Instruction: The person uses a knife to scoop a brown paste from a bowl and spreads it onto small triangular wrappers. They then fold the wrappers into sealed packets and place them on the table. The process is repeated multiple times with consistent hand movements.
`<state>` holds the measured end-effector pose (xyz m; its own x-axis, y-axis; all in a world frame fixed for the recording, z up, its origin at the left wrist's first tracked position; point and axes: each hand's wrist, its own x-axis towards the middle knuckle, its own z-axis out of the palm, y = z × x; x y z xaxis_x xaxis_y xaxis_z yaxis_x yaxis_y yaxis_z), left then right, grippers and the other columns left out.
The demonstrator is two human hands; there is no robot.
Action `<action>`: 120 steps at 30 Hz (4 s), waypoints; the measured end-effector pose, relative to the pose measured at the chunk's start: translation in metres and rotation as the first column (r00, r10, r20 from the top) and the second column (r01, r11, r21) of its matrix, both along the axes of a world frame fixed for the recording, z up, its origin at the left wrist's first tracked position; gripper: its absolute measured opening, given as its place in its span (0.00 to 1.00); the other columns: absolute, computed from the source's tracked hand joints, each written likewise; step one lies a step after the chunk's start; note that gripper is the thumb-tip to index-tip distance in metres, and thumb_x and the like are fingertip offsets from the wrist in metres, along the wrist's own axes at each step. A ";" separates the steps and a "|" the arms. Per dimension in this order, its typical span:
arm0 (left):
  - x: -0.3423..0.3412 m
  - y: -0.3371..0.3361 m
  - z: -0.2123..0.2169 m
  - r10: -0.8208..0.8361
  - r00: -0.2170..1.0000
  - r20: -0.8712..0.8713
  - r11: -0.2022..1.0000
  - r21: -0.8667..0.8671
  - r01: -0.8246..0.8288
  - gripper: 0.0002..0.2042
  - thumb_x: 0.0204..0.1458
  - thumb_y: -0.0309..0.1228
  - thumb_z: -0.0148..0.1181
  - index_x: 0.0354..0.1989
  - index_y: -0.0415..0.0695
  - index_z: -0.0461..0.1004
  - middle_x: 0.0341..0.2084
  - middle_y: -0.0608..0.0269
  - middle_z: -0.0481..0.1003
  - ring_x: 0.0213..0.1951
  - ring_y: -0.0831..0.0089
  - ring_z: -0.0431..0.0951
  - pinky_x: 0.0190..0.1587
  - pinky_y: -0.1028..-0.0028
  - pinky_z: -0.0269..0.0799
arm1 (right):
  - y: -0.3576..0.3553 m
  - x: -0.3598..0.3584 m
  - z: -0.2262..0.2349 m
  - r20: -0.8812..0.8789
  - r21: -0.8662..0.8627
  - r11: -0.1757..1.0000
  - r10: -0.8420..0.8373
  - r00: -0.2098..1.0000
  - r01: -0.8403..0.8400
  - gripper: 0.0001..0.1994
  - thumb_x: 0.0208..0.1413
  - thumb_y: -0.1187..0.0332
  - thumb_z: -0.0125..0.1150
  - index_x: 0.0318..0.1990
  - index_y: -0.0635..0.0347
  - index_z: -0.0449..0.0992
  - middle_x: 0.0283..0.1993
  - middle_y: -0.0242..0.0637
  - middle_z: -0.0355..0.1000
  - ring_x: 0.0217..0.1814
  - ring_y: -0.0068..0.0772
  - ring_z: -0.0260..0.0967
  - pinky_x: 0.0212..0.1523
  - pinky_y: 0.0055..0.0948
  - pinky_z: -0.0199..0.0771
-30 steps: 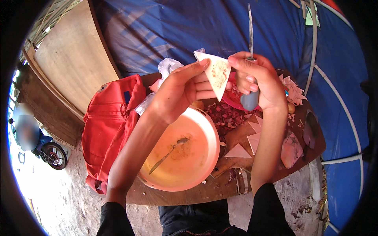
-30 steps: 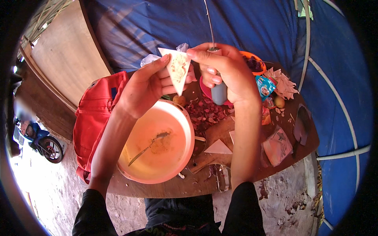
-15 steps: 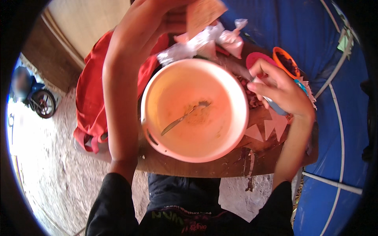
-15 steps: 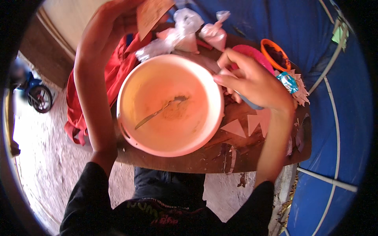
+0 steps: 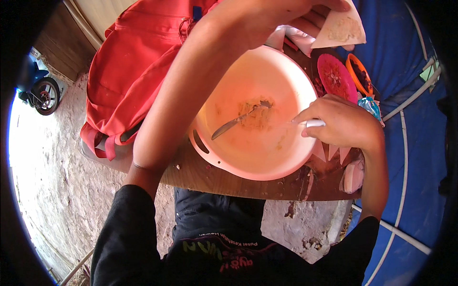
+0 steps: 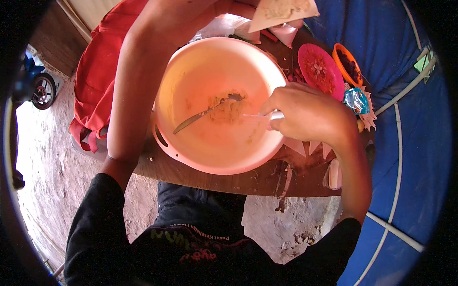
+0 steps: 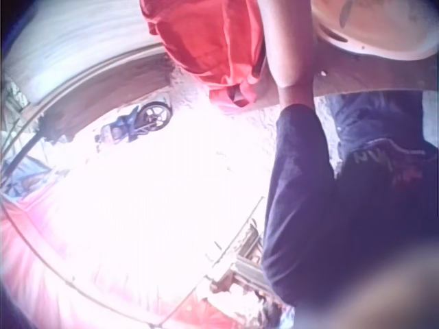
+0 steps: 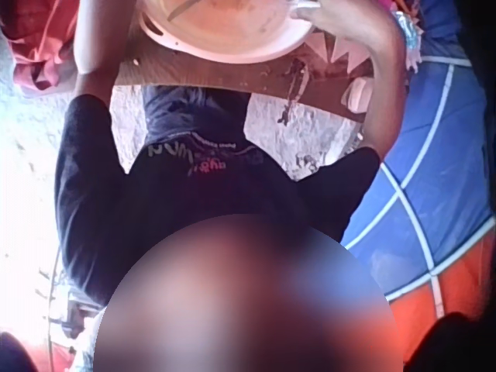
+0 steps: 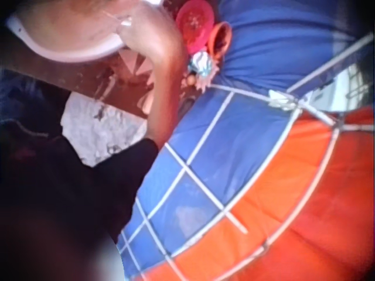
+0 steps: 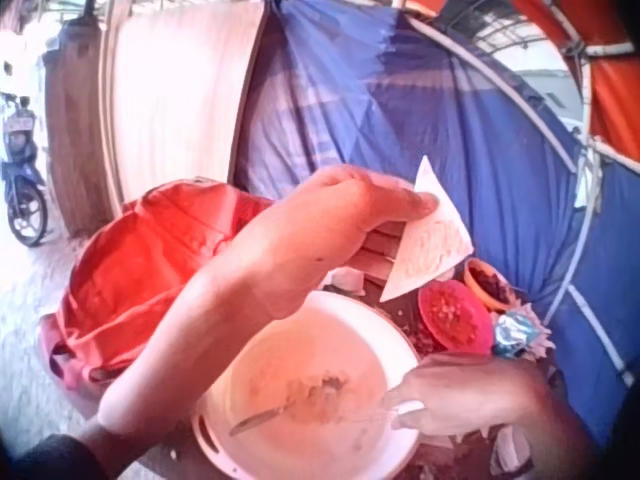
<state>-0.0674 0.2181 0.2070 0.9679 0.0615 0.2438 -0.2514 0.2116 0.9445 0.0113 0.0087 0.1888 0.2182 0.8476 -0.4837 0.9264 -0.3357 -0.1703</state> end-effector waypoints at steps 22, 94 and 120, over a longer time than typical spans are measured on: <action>-0.002 -0.014 -0.015 -0.080 0.990 0.119 0.997 0.013 0.079 0.17 0.66 0.32 0.47 0.42 0.31 0.79 0.35 0.53 0.83 0.34 0.70 0.82 0.39 0.73 0.77 | 0.037 0.009 -0.015 -0.105 -0.413 0.901 -0.191 0.976 0.132 0.13 0.59 0.66 0.60 0.42 0.65 0.84 0.20 0.41 0.74 0.22 0.29 0.71 0.27 0.33 0.71; 0.008 -0.005 -0.014 -0.258 0.962 -0.089 0.895 -0.396 0.204 0.14 0.60 0.19 0.58 0.53 0.35 0.69 0.39 0.52 0.81 0.38 0.71 0.85 0.40 0.78 0.83 | -0.047 0.023 0.042 -0.152 0.888 0.419 -0.126 0.980 0.191 0.15 0.54 0.87 0.61 0.50 0.70 0.82 0.41 0.41 0.79 0.43 0.24 0.74 0.47 0.21 0.72; -0.008 0.010 -0.002 -0.058 0.997 -0.043 0.973 -0.227 0.047 0.14 0.59 0.22 0.58 0.53 0.35 0.71 0.41 0.50 0.81 0.40 0.67 0.85 0.45 0.72 0.82 | -0.063 0.030 0.045 -0.115 0.941 0.255 -0.379 0.918 0.223 0.11 0.56 0.83 0.63 0.47 0.70 0.82 0.39 0.41 0.80 0.43 0.27 0.77 0.46 0.23 0.74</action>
<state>-0.0755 0.2284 0.2047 0.9816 0.0584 0.1819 -0.1891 0.4326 0.8815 0.0416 -0.0545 0.2335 0.5473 0.5642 0.6182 0.8318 -0.2850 -0.4763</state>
